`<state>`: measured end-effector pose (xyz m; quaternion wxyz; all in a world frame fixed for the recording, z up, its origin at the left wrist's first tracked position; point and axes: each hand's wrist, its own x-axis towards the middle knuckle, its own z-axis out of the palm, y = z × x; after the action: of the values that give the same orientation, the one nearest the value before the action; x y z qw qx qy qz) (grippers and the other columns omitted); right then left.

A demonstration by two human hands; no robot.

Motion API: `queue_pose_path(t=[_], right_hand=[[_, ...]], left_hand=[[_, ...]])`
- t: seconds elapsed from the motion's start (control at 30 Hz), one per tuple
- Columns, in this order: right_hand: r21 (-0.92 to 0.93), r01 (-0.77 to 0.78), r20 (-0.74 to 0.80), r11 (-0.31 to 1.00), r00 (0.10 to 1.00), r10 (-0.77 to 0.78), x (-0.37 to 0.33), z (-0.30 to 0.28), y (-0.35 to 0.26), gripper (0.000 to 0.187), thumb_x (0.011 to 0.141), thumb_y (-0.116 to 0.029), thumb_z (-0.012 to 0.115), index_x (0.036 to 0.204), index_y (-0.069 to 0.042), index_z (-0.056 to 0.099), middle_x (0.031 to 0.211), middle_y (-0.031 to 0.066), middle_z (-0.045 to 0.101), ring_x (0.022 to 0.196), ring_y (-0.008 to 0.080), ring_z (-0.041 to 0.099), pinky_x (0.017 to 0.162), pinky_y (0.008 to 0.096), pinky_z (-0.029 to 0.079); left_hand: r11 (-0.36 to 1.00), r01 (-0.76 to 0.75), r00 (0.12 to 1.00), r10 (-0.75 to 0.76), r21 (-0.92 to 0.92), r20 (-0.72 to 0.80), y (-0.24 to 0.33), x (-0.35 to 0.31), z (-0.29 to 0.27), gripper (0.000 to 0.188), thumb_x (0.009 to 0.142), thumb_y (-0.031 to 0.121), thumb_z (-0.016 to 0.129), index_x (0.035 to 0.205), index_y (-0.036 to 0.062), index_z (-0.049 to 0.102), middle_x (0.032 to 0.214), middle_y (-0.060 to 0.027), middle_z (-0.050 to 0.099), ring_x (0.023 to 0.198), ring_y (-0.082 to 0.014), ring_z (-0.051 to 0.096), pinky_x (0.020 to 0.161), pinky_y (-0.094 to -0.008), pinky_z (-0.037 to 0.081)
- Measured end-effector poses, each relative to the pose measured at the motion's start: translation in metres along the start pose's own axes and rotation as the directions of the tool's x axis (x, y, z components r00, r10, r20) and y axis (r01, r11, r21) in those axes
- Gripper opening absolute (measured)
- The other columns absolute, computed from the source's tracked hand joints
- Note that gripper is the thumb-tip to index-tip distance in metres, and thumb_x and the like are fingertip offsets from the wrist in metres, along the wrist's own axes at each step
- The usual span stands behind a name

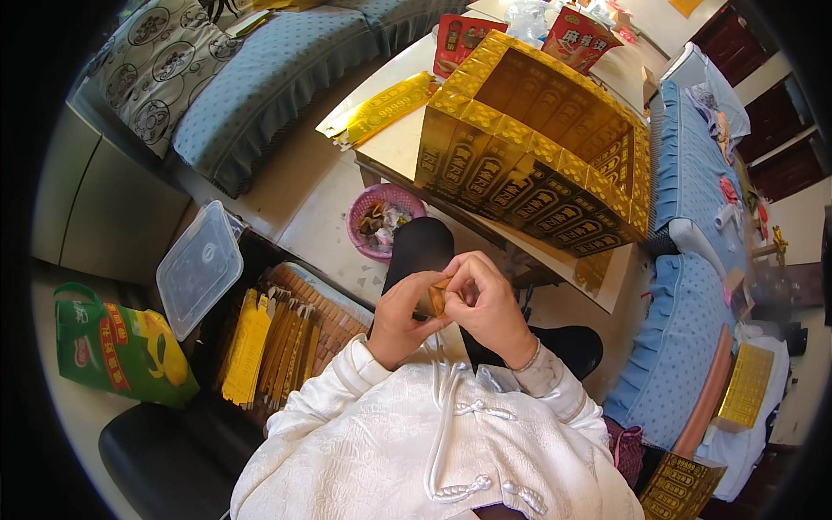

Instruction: The person assembles a gold-patterned paper box by folding and taping its sides. They use scissors to trim excess paper and a tape dispenser to secure the flaps, then insert a smaller folded paper piece into the finished box.

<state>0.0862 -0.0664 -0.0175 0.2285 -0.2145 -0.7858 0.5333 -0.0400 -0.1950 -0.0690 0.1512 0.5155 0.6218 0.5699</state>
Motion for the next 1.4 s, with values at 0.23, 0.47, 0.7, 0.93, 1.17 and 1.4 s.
queue_pose_path(t=[0.23, 0.47, 0.7, 0.93, 1.17, 1.4], right_hand=[[0.344, -0.039, 0.079, 0.938, 0.997, 0.013, -0.001, -0.005, 0.016, 0.023, 0.088, 0.003, 0.074, 0.106, -0.005, 0.062, 0.122, 0.0067, 0.056, 0.088, 0.0087, 0.055, 0.069, 0.0230, 0.047], [-0.003, 0.133, 0.293, 0.991, 0.948, -0.126, 0.004, -0.047, -0.005, 0.060, 0.086, -0.001, 0.083, 0.139, -0.011, 0.058, 0.131, 0.0027, 0.053, 0.106, 0.0118, 0.060, 0.088, 0.0239, 0.052], [0.481, 0.135, -0.092, 0.866, 0.990, -0.103, 0.009, -0.125, -0.017, 0.081, 0.097, -0.050, 0.074, 0.154, -0.004, 0.040, 0.144, 0.0116, 0.054, 0.120, 0.0172, 0.062, 0.093, 0.0292, 0.057], [0.264, 0.309, -0.198, 0.914, 0.944, -0.262, 0.016, -0.101, -0.026, 0.087, 0.102, -0.029, 0.074, 0.166, -0.006, 0.021, 0.147, 0.0126, 0.055, 0.132, 0.0226, 0.058, 0.104, 0.0346, 0.051], [-0.241, 0.489, -0.260, 0.838, 0.800, -0.541, 0.070, -0.156, -0.081, 0.074, 0.101, -0.015, 0.073, 0.163, -0.005, 0.033, 0.138, 0.0130, 0.062, 0.116, 0.0187, 0.065, 0.095, 0.0339, 0.053], [-0.262, 0.334, -0.263, 0.905, 0.878, -0.400, 0.093, -0.173, -0.034, 0.076, 0.101, -0.009, 0.070, 0.166, -0.010, 0.030, 0.143, 0.0148, 0.060, 0.109, 0.0230, 0.065, 0.096, 0.0356, 0.054]], left_hand=[[1.000, 0.022, 1.000, -0.022, -0.005, 0.008, -0.003, -0.001, 0.003, 0.076, 0.070, 0.004, 0.092, 0.139, 0.0031, 0.059, 0.126, -0.0165, 0.070, 0.113, -0.0334, 0.070, 0.097, -0.0402, 0.055], [0.986, 0.147, 0.987, -0.142, -0.072, 0.072, -0.013, -0.009, 0.009, 0.083, 0.074, 0.011, 0.093, 0.145, 0.0018, 0.052, 0.132, -0.0178, 0.066, 0.118, -0.0326, 0.067, 0.101, -0.0379, 0.052], [0.778, 0.455, 0.811, -0.163, -0.433, 0.561, 0.001, 0.002, -0.027, 0.075, 0.096, 0.023, 0.079, 0.156, 0.0003, 0.041, 0.146, -0.0075, 0.054, 0.133, -0.0194, 0.053, 0.114, -0.0340, 0.041], [0.915, 0.056, 0.960, 0.061, -0.401, 0.272, 0.035, 0.067, 0.011, 0.076, 0.093, 0.017, 0.083, 0.154, -0.0001, 0.040, 0.148, -0.0121, 0.051, 0.135, -0.0208, 0.052, 0.114, -0.0355, 0.041], [0.927, -0.268, 0.903, 0.337, -0.264, 0.267, 0.075, 0.207, 0.025, 0.069, 0.092, 0.005, 0.081, 0.151, -0.0010, 0.045, 0.134, -0.0148, 0.063, 0.124, -0.0215, 0.060, 0.108, -0.0348, 0.046], [0.959, -0.153, 0.876, 0.243, -0.239, 0.416, 0.047, 0.264, 0.046, 0.052, 0.093, 0.002, 0.078, 0.139, 0.0007, 0.053, 0.112, -0.0115, 0.074, 0.098, -0.0176, 0.073, 0.087, -0.0321, 0.056]])
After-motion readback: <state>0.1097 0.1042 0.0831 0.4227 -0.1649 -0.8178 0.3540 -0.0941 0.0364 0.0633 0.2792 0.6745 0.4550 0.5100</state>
